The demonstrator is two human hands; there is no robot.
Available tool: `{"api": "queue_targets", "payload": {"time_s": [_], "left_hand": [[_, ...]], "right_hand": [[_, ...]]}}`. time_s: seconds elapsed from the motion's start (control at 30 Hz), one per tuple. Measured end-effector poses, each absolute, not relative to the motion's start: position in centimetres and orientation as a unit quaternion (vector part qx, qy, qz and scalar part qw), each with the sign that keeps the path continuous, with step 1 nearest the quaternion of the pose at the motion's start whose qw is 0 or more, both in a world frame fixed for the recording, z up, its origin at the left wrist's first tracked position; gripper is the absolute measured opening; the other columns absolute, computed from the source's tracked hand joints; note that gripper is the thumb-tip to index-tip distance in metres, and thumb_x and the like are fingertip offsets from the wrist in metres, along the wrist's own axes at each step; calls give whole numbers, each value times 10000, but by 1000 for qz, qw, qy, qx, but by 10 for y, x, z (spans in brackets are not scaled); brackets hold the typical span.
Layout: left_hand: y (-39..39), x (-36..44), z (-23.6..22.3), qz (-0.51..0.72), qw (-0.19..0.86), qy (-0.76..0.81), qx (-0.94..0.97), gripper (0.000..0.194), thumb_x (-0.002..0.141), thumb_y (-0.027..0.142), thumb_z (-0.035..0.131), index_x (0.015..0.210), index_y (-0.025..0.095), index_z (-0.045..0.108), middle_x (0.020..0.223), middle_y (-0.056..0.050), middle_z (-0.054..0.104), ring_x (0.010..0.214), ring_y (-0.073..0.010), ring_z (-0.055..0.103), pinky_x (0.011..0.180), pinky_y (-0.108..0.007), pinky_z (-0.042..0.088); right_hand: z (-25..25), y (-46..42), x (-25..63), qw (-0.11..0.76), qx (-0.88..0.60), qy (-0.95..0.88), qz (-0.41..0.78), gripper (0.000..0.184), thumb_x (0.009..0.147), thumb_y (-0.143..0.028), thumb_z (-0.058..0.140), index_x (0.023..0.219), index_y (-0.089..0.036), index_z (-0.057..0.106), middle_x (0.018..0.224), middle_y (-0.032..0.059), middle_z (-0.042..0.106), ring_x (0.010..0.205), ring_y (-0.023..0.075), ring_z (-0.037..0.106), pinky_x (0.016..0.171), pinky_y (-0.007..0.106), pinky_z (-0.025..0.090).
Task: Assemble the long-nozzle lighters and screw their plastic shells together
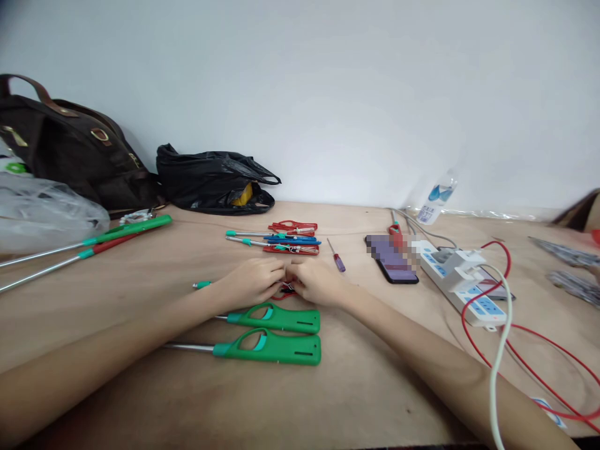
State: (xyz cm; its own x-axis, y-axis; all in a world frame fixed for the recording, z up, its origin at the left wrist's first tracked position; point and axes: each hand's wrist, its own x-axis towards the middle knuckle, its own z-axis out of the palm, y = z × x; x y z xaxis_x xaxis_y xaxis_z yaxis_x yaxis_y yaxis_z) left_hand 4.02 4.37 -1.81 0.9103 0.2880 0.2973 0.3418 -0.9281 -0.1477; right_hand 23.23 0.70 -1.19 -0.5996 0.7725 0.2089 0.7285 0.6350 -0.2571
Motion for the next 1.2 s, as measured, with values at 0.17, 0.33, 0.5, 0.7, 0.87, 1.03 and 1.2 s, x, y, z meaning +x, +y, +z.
{"api": "queue_targets", "payload": {"time_s": [0.17,0.33,0.5,0.7,0.87,1.03,1.2], "left_hand": [[42,41,-20,-150,91,-184,-967,86,844,100,525,809,130,597,856,-65,639,791,-196,619,727,-291,486],[42,44,-19,-169,40,-204,-964,89,795,62,550,814,144,575,833,-38,631,778,-182,617,721,-270,478],[40,46,-16,-162,4,-226,-961,109,791,54,542,812,158,566,828,-31,625,791,-190,619,718,-276,475],[39,46,-14,-151,-19,-241,-959,118,813,55,527,796,159,580,802,-21,620,768,-182,616,706,-270,466],[40,46,-16,-153,-9,-239,-959,110,856,108,530,775,156,589,783,-21,614,734,-175,607,672,-261,456],[41,46,-18,-147,-2,-238,-960,125,866,121,538,757,151,591,759,-19,603,717,-173,601,669,-261,455],[40,45,-17,-143,1,-237,-961,121,857,101,515,797,155,604,789,-28,613,784,-187,610,734,-277,470]], "right_hand": [[-23,5,236,185,-407,-892,72,189,808,-27,497,874,-147,628,955,84,638,895,189,587,753,304,454],[-32,3,238,216,-382,-897,56,187,878,-84,477,973,-143,627,1009,102,626,956,206,580,798,345,470],[-35,2,238,229,-375,-898,40,193,898,-100,462,985,-147,627,1009,104,617,954,210,579,807,356,482],[-36,0,237,253,-374,-891,37,183,877,-73,447,913,-149,611,967,100,588,930,210,551,806,364,478],[-38,1,233,260,-389,-881,65,201,811,-16,419,851,-158,554,916,84,554,898,204,515,803,363,476],[-41,2,231,254,-401,-879,52,188,799,-20,420,832,-150,552,936,103,547,911,216,507,819,366,478],[-44,0,230,245,-402,-882,22,218,821,-29,424,857,-144,606,959,109,573,924,220,533,822,368,481]]}}
